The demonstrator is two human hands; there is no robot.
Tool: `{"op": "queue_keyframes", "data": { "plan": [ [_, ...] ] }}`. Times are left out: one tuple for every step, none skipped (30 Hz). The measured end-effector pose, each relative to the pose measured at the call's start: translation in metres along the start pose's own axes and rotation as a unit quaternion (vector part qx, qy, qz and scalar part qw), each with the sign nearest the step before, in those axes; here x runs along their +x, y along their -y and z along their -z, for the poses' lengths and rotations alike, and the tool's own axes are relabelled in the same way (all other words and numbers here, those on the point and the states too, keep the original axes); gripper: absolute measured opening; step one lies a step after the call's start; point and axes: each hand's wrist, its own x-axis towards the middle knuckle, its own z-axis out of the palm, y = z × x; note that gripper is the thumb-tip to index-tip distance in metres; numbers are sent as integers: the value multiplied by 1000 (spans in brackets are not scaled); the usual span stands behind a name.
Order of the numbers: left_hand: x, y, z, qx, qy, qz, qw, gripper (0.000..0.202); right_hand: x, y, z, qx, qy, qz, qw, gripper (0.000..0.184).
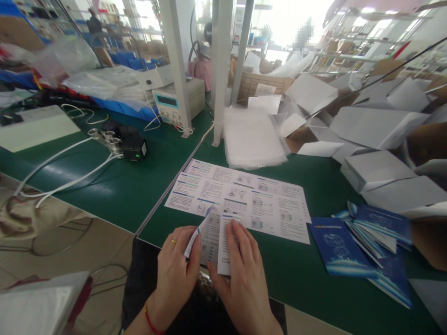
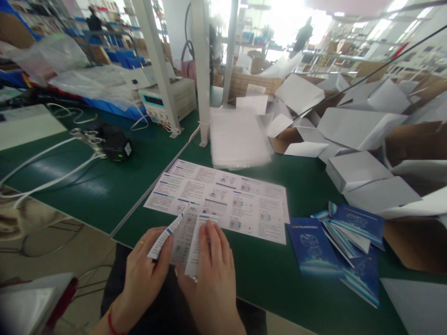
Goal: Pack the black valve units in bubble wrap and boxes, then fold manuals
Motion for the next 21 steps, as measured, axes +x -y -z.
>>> {"op": "queue_keyframes", "data": {
  "plan": [
    [-1,1,1,-7,4,7,1000,17,2,2,1,-4,12,10,1000,64],
    [-1,1,1,-17,8,15,1000,18,4,3,2,-7,23,21,999,68],
    [-2,1,2,-29,10,23,999,18,6,5,2,-6,31,32,999,65],
    [-2,0,3,-41,12,28,999,18,8,6,2,2,35,38,999,58],
    [-2,0,5,-50,14,30,998,18,9,6,2,17,36,41,998,51],
    [-2,-1,6,-55,16,29,998,18,10,7,2,35,32,41,998,47],
    [-2,-2,7,-59,19,28,998,18,11,6,1,55,25,41,997,47],
    [-2,-2,9,-60,22,28,998,18,12,6,0,73,15,40,996,48],
    [-2,-2,10,-59,24,28,998,18,12,5,0,85,8,38,996,48],
    [-1,-2,11,-56,24,29,998,18,13,4,0,90,6,34,995,47],
    [-1,-2,11,-54,22,29,998,17,13,2,1,89,8,31,995,46],
    [-1,-1,12,-52,21,30,998,17,14,1,2,87,15,28,996,43],
    [0,-1,13,-52,18,31,998,17,14,-1,3,85,24,28,996,41],
    [0,0,13,-53,17,33,998,16,15,-3,5,81,32,30,996,39],
    [1,0,13,-55,19,37,998,16,16,-4,7,78,37,34,996,38],
    [0,1,13,-57,21,42,997,17,18,-5,9,72,42,38,996,38],
    [0,2,13,-54,21,44,997,17,19,-6,10,63,49,42,996,39],
    [-1,3,12,-46,18,45,998,17,20,-6,10,52,56,46,996,40],
    [-2,4,11,-34,9,44,998,17,21,-6,10,41,66,49,996,42],
    [-3,5,10,-21,-2,42,999,17,22,-5,9,31,77,52,995,44],
    [-4,6,9,-9,-13,41,999,18,23,-4,8,22,89,54,994,45]
  ]
}}
